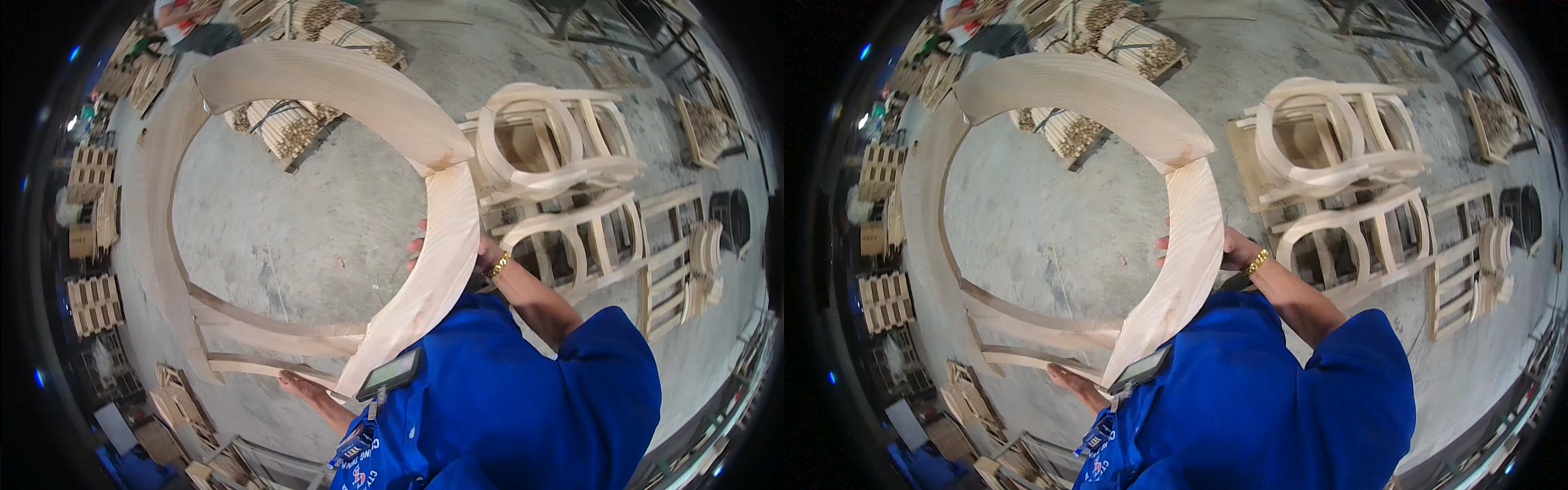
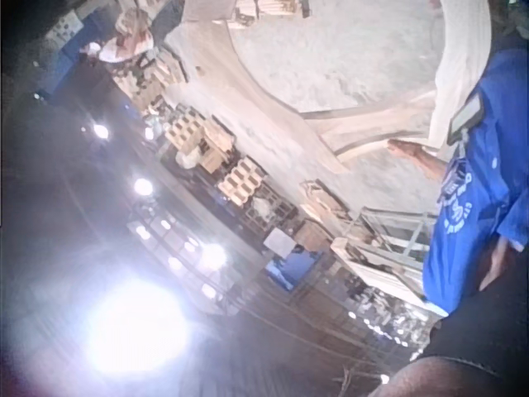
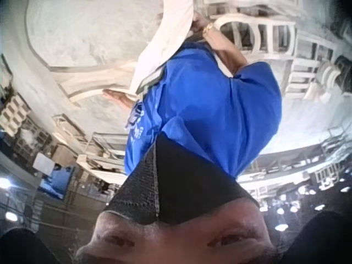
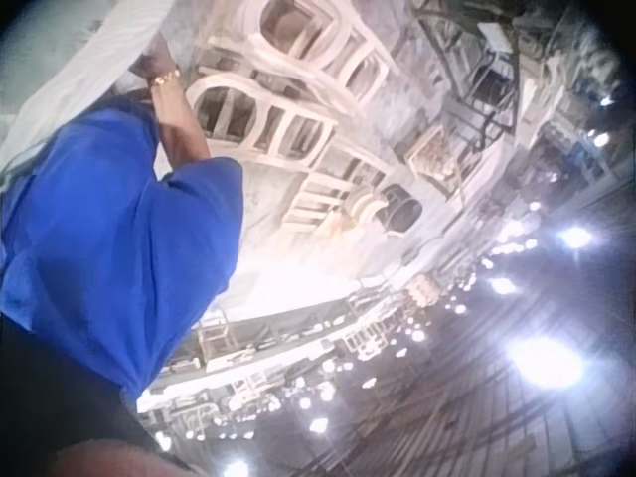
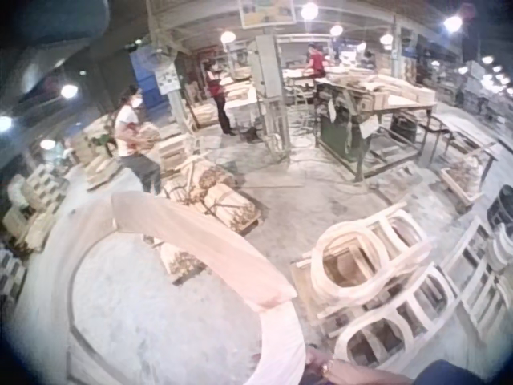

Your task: The person picks up wooden chair frames from a stack, places them on a table, and measures them with a tape measure. After measuring, the person returns the frames to the stack and repeats the process with another frame.

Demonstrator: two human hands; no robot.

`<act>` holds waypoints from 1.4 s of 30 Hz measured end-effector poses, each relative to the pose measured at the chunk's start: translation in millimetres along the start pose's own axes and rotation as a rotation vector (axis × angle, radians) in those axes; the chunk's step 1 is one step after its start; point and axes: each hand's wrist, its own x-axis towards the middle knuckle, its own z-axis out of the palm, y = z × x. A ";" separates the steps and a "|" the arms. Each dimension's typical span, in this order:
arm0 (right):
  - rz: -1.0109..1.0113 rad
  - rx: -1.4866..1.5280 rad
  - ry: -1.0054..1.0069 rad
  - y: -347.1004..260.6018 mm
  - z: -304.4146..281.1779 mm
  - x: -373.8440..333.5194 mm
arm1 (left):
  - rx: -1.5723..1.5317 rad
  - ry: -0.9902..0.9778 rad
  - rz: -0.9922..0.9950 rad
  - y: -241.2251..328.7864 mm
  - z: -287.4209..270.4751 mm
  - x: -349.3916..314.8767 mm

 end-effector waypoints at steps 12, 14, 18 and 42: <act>0.179 -0.287 0.330 25.0 -64.6 128.2 | 0.156 0.568 0.274 14.2 -79.8 -43.3; 0.186 -0.206 0.322 60.9 -60.4 174.5 | 0.213 0.647 0.349 26.2 -94.5 -32.6; 0.269 -0.151 0.339 112.6 -62.3 239.4 | 0.181 0.676 0.398 34.8 -113.0 -7.9; 0.524 -0.428 0.358 345.8 -84.0 748.6 | -0.188 0.963 -0.018 82.8 -182.1 388.5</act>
